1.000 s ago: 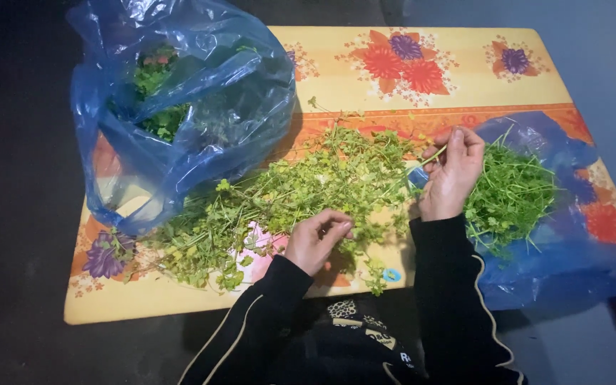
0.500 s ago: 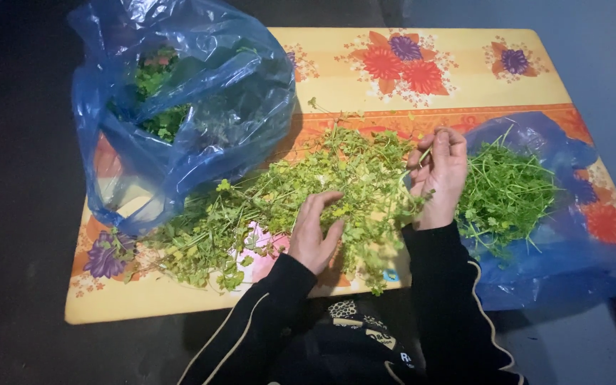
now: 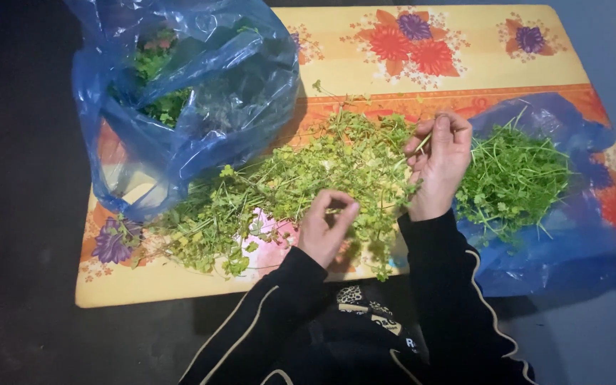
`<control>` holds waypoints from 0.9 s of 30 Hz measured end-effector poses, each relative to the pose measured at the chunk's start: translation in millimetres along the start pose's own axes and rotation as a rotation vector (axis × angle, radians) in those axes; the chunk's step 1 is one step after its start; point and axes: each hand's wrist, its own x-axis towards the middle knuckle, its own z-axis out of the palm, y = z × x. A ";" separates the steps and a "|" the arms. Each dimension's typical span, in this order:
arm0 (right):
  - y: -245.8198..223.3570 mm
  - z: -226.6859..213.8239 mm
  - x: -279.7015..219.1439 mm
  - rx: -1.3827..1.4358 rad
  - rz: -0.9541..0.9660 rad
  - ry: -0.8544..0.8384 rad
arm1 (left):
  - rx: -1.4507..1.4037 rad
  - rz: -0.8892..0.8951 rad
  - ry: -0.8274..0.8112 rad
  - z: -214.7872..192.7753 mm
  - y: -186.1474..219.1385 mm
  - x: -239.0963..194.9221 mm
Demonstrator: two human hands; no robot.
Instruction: The person sorts through a pile of green leafy herbs on a table, picking up bunches and separating them by hand. The person places the sorted herbs into a blue plastic bag and continues to process the remaining pile.
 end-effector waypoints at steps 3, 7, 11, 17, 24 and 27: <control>-1.8 0.4 -3.8 -0.081 -0.047 0.021 | 0.170 0.290 0.108 14.8 -20.5 -0.2; -1.1 0.7 -7.3 -0.135 -0.092 0.029 | 0.296 0.416 0.076 23.3 -7.5 -3.2; -5.0 -4.4 -15.3 -0.122 -0.135 0.019 | 0.343 0.414 0.119 27.7 -18.0 -4.0; -16.5 -13.8 -27.3 -0.122 -0.184 0.045 | 0.276 0.376 0.130 36.9 -9.2 -12.8; -28.2 -24.6 -33.9 -0.075 -0.247 0.083 | 0.245 0.235 0.136 42.1 -20.6 -19.7; -35.6 -31.5 -34.2 -0.038 -0.262 0.064 | 0.111 0.056 0.154 36.6 -11.9 -18.8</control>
